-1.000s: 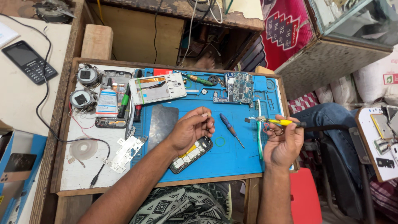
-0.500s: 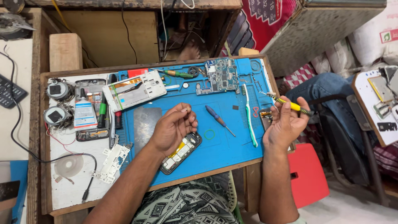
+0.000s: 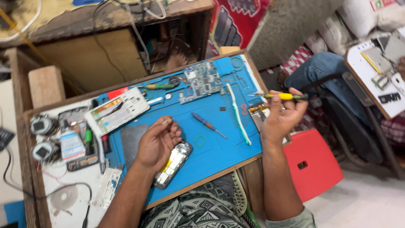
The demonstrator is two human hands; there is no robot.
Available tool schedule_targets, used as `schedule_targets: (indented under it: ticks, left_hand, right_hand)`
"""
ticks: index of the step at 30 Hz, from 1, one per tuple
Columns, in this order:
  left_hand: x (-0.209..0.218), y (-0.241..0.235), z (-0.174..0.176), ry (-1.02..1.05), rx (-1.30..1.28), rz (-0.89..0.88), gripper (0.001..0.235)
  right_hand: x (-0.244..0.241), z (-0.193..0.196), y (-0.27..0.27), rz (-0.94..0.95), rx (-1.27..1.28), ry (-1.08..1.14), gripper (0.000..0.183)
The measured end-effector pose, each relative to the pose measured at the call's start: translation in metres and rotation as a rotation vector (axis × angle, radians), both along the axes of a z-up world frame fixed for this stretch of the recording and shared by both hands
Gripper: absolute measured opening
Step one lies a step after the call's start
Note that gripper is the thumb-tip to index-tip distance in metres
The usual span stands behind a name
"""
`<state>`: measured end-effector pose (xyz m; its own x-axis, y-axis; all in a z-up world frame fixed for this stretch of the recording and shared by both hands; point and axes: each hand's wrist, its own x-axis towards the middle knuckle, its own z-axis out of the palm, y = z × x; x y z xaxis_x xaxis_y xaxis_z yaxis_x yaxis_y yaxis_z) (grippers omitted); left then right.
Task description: The person disassembles a mobile phone on a blue workbench, using a screwdriver to remove screws and a yellow tool to pry open the casing. They handle the battery, motherboard, and screen assembly, placing components on the mat while working.
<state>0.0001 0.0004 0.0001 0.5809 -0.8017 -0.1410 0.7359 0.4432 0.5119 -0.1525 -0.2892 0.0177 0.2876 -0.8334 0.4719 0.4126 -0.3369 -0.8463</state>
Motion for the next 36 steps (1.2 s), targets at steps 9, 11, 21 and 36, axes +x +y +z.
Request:
schedule_targets:
  ticks: [9,11,21,36]
  left_hand:
    - [-0.002,-0.002,0.004,-0.014,0.030,-0.007,0.012]
    - [-0.001,-0.002,0.006,-0.014,0.040,0.002,0.012]
    - [-0.002,-0.002,0.007,0.003,0.028,0.007,0.012]
    - [-0.029,-0.013,0.004,0.014,0.032,-0.090,0.011]
  right_hand:
    - [-0.006,0.009,0.008,-0.035,-0.190,0.088,0.063]
    - [-0.009,0.010,0.008,-0.075,-0.293,0.117,0.067]
    - [-0.007,0.009,0.003,-0.079,-0.187,0.089,0.066]
    - [0.008,0.022,0.119,0.237,-0.428,0.110,0.070]
